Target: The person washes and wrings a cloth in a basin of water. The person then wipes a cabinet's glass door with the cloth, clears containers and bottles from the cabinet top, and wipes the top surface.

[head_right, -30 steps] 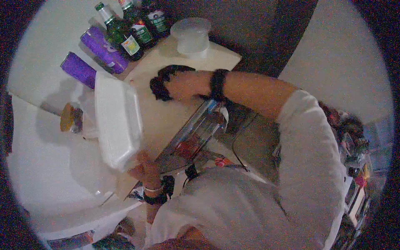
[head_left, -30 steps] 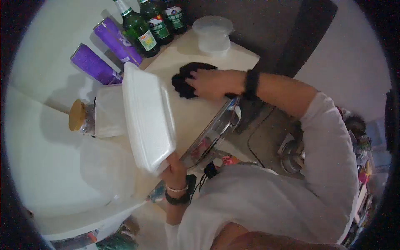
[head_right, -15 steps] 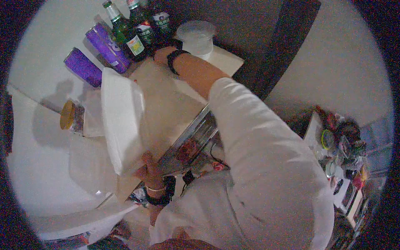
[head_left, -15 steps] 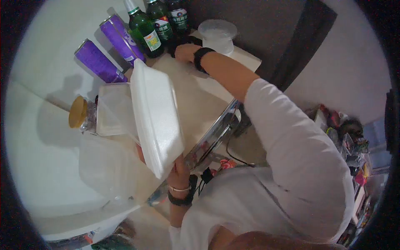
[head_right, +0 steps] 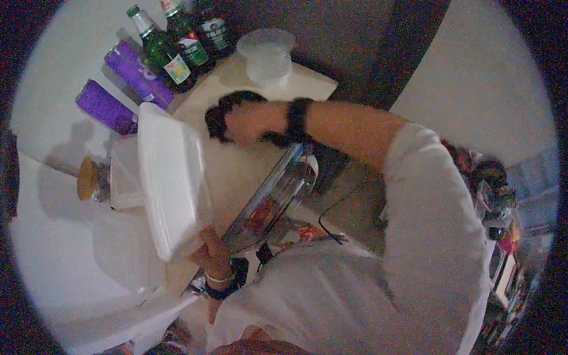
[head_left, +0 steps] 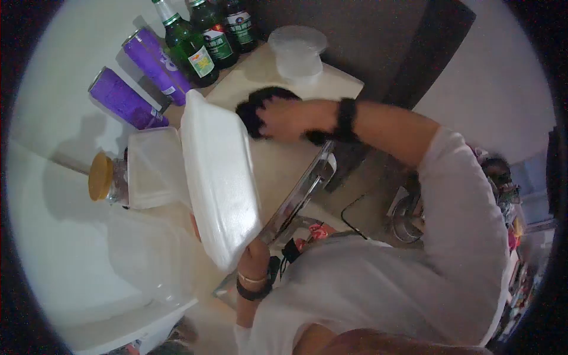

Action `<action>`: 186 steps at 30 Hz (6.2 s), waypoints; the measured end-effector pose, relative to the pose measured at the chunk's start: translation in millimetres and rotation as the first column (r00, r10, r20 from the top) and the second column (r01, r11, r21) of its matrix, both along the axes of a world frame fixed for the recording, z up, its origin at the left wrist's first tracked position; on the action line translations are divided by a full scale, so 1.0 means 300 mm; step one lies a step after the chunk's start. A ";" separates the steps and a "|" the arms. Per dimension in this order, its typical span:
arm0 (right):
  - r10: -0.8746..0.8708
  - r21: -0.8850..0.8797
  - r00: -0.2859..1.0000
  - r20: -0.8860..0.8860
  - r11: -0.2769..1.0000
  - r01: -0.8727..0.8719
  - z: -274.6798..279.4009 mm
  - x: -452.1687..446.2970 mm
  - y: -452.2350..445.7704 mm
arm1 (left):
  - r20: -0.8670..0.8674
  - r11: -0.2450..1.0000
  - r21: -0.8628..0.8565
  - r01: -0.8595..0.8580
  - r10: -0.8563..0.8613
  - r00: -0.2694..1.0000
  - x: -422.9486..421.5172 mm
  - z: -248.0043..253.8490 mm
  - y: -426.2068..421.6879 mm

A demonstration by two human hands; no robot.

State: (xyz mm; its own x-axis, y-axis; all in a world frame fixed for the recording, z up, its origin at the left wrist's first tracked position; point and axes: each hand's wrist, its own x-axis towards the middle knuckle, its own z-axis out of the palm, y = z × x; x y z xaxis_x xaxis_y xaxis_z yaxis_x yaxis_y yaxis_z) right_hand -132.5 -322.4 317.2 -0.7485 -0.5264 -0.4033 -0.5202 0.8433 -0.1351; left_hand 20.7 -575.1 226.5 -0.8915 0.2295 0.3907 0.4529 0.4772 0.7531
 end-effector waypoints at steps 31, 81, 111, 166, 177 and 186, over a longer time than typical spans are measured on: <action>-0.372 -0.321 0.810 -0.454 0.916 0.241 0.169 0.195 0.112 | -0.098 0.858 0.483 -0.177 0.254 0.962 -0.016 0.109 0.097; 0.189 -0.476 0.973 -0.136 0.849 -0.231 -0.103 -0.342 -0.239 | 0.071 0.782 0.511 -0.356 0.375 0.924 -0.012 0.114 0.097; -0.042 -0.314 0.993 -0.109 0.950 0.006 -0.016 0.252 0.266 | 0.028 0.811 0.462 -0.360 0.392 0.920 -0.025 0.145 0.116; -0.465 -0.646 0.656 -0.594 0.762 -0.045 -0.010 0.331 0.132 | -0.357 0.447 -0.818 -0.363 0.101 0.929 -0.470 0.316 0.237; -0.635 -0.936 0.688 -0.350 0.255 -0.242 0.029 0.281 0.316 | -0.316 0.589 -0.744 -0.316 0.107 0.943 -0.477 0.357 0.307; -0.587 -0.938 0.747 -0.312 0.316 -0.144 0.100 0.083 0.197 | -0.323 0.583 -0.778 -0.235 -0.049 0.945 -0.444 0.330 0.345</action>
State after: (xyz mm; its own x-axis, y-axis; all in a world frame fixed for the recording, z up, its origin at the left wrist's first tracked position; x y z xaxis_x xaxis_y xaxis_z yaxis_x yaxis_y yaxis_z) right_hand -107.7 -263.2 347.1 -0.7454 -0.0275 0.6660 -0.5974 0.4708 -0.6492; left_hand -112.5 -471.6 325.5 -0.8085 0.4939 0.3200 0.4859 0.8670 -0.1107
